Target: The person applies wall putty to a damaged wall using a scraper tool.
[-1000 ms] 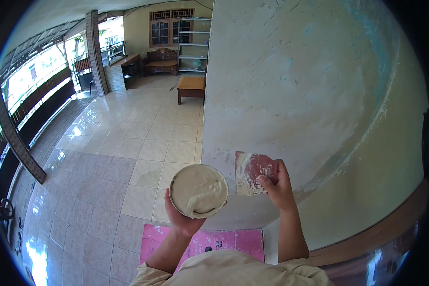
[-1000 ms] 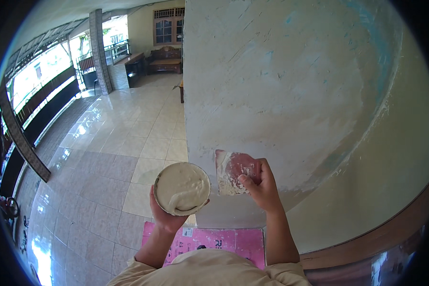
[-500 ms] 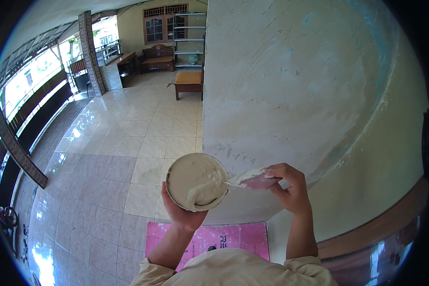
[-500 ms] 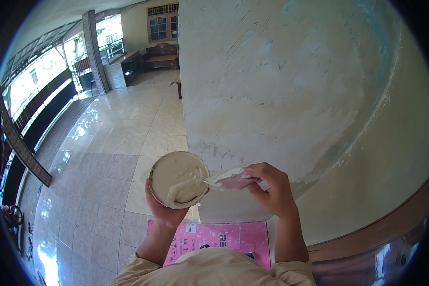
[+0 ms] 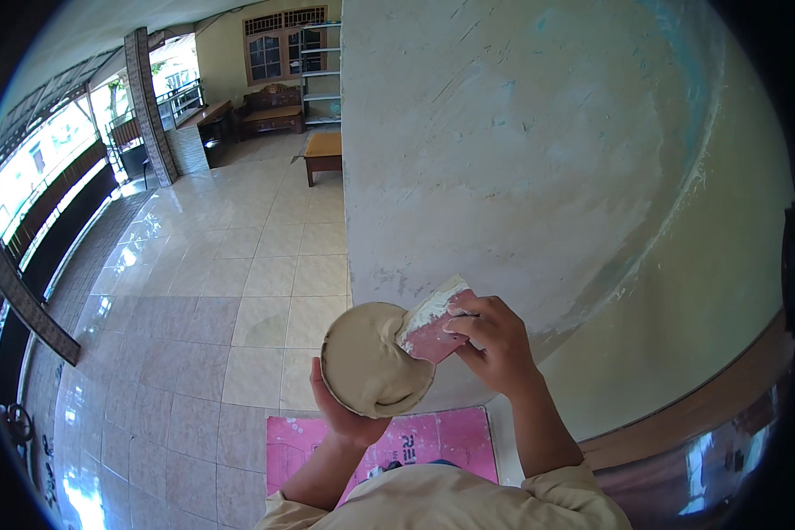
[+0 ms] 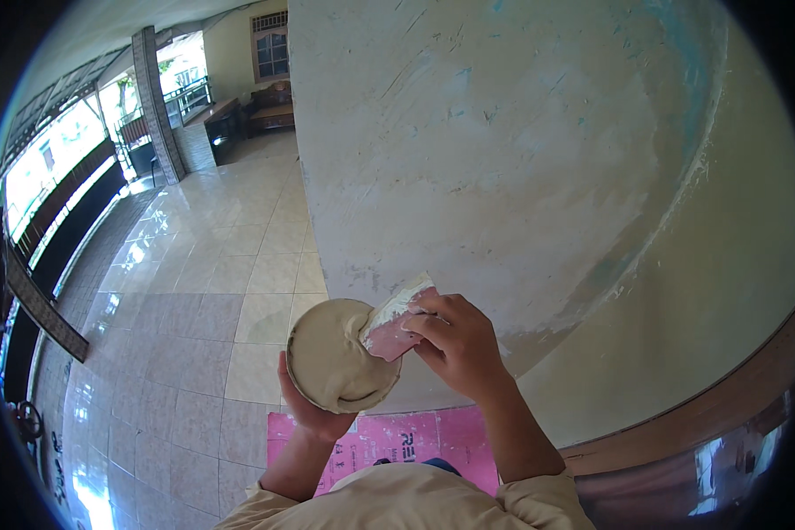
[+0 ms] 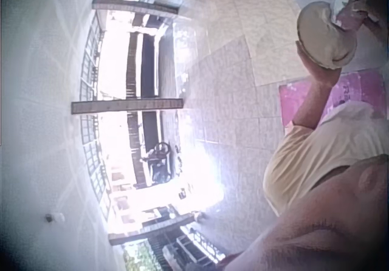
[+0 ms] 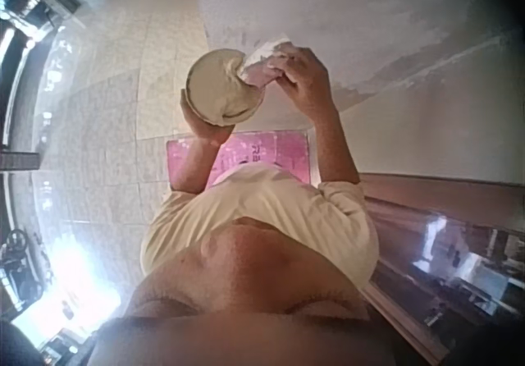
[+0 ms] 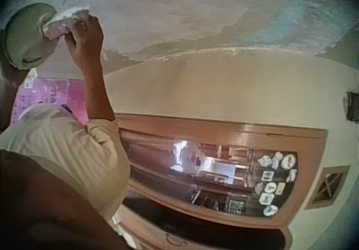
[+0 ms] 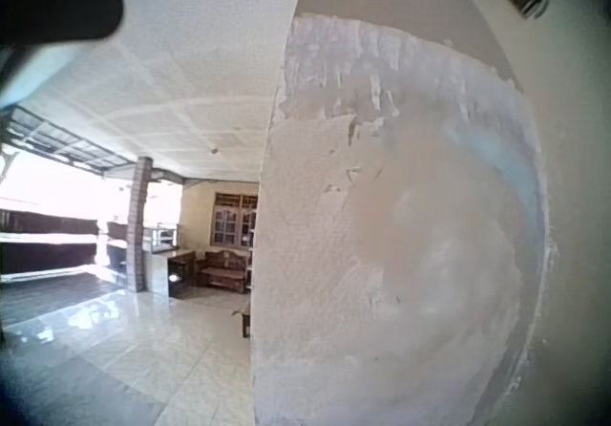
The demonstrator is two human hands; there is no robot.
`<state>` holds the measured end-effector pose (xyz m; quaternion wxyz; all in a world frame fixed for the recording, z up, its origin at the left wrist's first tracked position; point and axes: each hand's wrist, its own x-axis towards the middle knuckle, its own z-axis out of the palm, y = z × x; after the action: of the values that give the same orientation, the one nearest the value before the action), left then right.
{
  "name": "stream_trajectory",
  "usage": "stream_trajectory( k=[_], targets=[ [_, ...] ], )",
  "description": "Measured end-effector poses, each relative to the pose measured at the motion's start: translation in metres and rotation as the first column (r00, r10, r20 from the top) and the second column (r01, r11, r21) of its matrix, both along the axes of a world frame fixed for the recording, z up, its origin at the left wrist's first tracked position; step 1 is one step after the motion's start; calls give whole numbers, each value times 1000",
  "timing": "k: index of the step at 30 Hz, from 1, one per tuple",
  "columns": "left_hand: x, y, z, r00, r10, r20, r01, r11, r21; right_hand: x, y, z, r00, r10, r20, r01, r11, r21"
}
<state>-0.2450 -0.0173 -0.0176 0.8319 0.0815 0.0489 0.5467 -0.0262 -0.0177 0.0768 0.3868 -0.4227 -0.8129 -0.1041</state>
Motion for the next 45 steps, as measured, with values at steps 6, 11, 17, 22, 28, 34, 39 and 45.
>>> stream_trajectory(
  k=[6,11,17,22,28,34,39,45],
  targets=[
    [23,-8,1,999,-41,-13,41,999,-4,34,4,-17,956,54,-287,-52,999,17],
    [35,-6,1,995,-94,-29,95,995,10,60,-3,-14,992,57,-112,-57,998,7],
    [51,-8,0,988,-109,113,106,994,30,89,-6,-8,995,29,-95,-22,997,70],
    [58,-9,7,993,-64,97,63,998,12,112,-10,-28,991,34,-125,-28,998,51],
    [69,-9,6,1000,13,-9,-13,1000,9,133,-8,-50,956,53,-289,-64,998,-28],
    [75,-5,7,997,67,-34,-67,998,8,148,2,-58,920,93,-382,-134,988,-81],
    [89,6,1,991,131,12,-131,989,62,176,15,-55,926,137,-351,-142,990,10],
    [101,14,-20,991,93,93,-106,985,139,211,25,-32,908,142,-393,-50,971,235]
  ],
)
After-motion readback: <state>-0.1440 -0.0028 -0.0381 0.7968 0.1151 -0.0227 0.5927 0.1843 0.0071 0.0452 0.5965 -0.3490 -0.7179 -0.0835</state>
